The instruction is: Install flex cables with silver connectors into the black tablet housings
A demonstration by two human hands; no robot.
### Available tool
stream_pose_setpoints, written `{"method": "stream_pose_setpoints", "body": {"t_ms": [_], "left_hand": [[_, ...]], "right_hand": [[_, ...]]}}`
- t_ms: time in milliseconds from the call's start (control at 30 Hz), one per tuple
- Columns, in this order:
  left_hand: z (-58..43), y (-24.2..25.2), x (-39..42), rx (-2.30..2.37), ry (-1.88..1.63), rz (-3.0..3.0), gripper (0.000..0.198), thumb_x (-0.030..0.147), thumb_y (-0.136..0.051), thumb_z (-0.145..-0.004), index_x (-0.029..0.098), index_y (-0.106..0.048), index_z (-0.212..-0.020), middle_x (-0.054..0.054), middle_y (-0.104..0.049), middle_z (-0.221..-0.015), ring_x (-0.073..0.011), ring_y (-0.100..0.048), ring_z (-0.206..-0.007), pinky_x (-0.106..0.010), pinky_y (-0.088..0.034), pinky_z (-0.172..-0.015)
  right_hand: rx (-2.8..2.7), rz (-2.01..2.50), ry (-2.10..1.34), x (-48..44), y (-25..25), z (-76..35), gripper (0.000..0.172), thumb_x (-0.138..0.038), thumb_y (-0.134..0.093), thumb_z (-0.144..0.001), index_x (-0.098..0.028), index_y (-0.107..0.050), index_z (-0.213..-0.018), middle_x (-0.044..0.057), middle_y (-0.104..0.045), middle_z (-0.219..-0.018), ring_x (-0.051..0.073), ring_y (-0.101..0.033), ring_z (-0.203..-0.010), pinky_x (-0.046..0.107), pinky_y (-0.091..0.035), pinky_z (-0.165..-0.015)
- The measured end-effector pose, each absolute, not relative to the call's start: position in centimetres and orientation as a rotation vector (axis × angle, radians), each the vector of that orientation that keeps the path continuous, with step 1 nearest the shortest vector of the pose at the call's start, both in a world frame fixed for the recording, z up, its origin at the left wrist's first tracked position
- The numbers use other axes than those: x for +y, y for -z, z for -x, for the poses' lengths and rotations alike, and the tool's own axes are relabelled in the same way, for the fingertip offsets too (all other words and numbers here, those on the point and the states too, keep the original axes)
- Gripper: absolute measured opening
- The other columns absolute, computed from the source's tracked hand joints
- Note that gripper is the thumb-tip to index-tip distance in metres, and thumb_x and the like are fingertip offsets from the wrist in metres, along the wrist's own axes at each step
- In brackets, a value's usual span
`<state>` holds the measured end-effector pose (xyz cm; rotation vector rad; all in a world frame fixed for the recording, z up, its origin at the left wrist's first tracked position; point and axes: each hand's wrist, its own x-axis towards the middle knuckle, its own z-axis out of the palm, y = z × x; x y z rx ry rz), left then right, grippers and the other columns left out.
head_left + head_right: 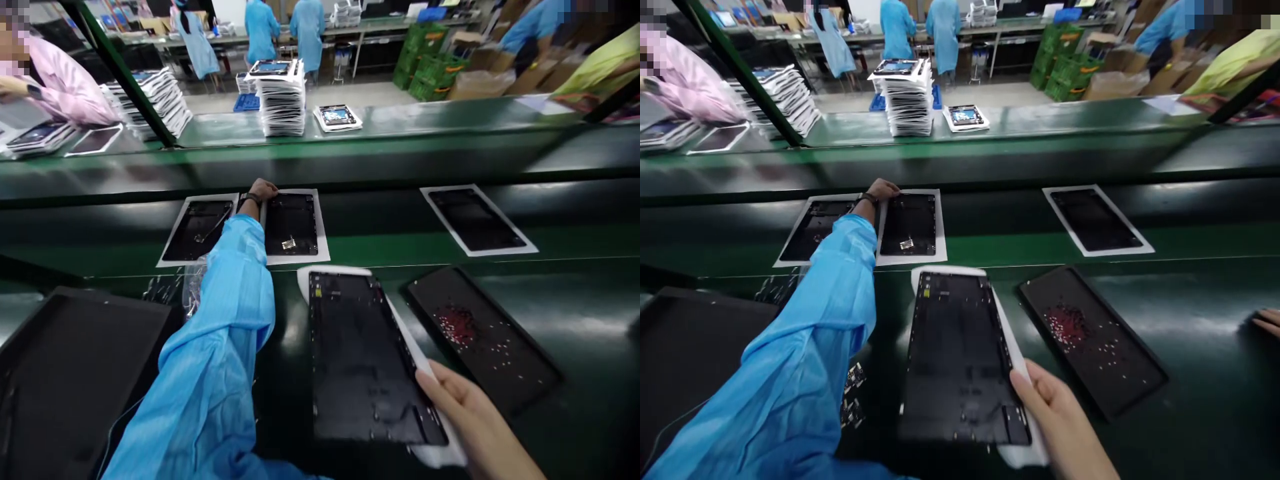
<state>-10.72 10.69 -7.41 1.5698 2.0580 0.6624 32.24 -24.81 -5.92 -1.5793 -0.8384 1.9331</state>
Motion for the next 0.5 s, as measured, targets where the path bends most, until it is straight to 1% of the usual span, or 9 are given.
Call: {"method": "stream_pose_setpoints", "body": {"t_ms": [133, 233, 300, 367, 400, 433, 467, 500], "left_hand": [[9.6, 8.1, 9.7, 2.253, -0.480, -1.700, 0.039, 0.036, -0.064, -0.098, 0.014, -0.060, -0.130, -0.012, -0.061, -0.131, -0.0246, -0.063, -0.114, -0.047, -0.055, -0.098], [9.5, 5.9, 7.7, 2.349, -0.384, -1.815, 0.041, 0.037, -0.061, -0.100, 0.012, -0.059, -0.132, -0.013, -0.059, -0.136, -0.0237, -0.062, -0.117, -0.049, -0.051, -0.104], [10.1, 2.9, 5.6, 2.355, -0.305, -1.888, 0.038, 0.038, -0.061, -0.100, 0.011, -0.062, -0.126, -0.013, -0.061, -0.132, -0.0230, -0.063, -0.116, -0.048, -0.051, -0.105], [11.3, -1.0, 2.4, 2.350, -0.215, -1.942, 0.033, 0.033, -0.064, -0.098, 0.008, -0.067, -0.119, -0.011, -0.067, -0.123, -0.0236, -0.063, -0.117, -0.045, -0.050, -0.105], [12.0, -3.1, 0.1, 2.353, -0.172, -1.961, 0.032, 0.029, -0.064, -0.097, 0.004, -0.070, -0.117, -0.010, -0.069, -0.118, -0.0251, -0.063, -0.119, -0.043, -0.047, -0.107], [12.8, -5.2, -2.6, 2.362, -0.136, -1.978, 0.033, 0.024, -0.062, -0.096, -0.001, -0.070, -0.116, -0.010, -0.070, -0.114, -0.0284, -0.060, -0.123, -0.042, -0.042, -0.108], [13.7, -7.2, -5.8, 2.372, -0.110, -1.996, 0.037, 0.022, -0.061, -0.095, -0.006, -0.070, -0.116, -0.011, -0.070, -0.111, -0.0321, -0.058, -0.125, -0.043, -0.039, -0.108], [14.6, -9.0, -9.3, 2.384, -0.096, -2.013, 0.041, 0.023, -0.059, -0.095, -0.008, -0.069, -0.119, -0.010, -0.069, -0.110, -0.0341, -0.057, -0.126, -0.042, -0.036, -0.107]], "right_hand": [[-0.680, 1.550, -1.997, -26.9, 5.8, -31.4, 0.034, -0.044, -0.083, -0.072, -0.034, -0.079, -0.104, 0.003, -0.073, -0.080, 0.025, -0.068, -0.068, 0.038, -0.057, -0.063], [-0.652, 1.537, -2.008, -27.0, 5.4, -31.0, 0.035, -0.038, -0.085, -0.070, -0.030, -0.078, -0.103, 0.003, -0.073, -0.077, 0.025, -0.068, -0.066, 0.036, -0.055, -0.059], [-0.679, 1.564, -1.974, -27.1, 5.8, -31.0, 0.034, -0.037, -0.086, -0.068, -0.029, -0.077, -0.100, 0.002, -0.071, -0.074, 0.024, -0.067, -0.063, 0.034, -0.053, -0.056], [-0.776, 1.593, -1.933, -27.6, 6.8, -31.3, 0.031, -0.039, -0.084, -0.070, -0.030, -0.074, -0.098, 0.001, -0.071, -0.073, 0.024, -0.066, -0.063, 0.034, -0.052, -0.057], [-0.867, 1.613, -1.898, -27.9, 7.4, -31.6, 0.028, -0.041, -0.083, -0.072, -0.031, -0.072, -0.096, 0.001, -0.070, -0.074, 0.024, -0.066, -0.064, 0.035, -0.052, -0.058], [-0.993, 1.646, -1.844, -28.3, 8.1, -32.0, 0.026, -0.043, -0.081, -0.073, -0.031, -0.071, -0.093, 0.001, -0.070, -0.073, 0.025, -0.065, -0.064, 0.035, -0.051, -0.058], [-1.141, 1.684, -1.785, -28.6, 8.9, -32.6, 0.024, -0.045, -0.079, -0.074, -0.032, -0.069, -0.091, 0.001, -0.069, -0.073, 0.025, -0.064, -0.065, 0.036, -0.049, -0.058], [-1.292, 1.739, -1.693, -28.9, 9.8, -33.3, 0.024, -0.047, -0.077, -0.073, -0.032, -0.067, -0.089, 0.002, -0.068, -0.072, 0.026, -0.063, -0.064, 0.036, -0.047, -0.056]]}}
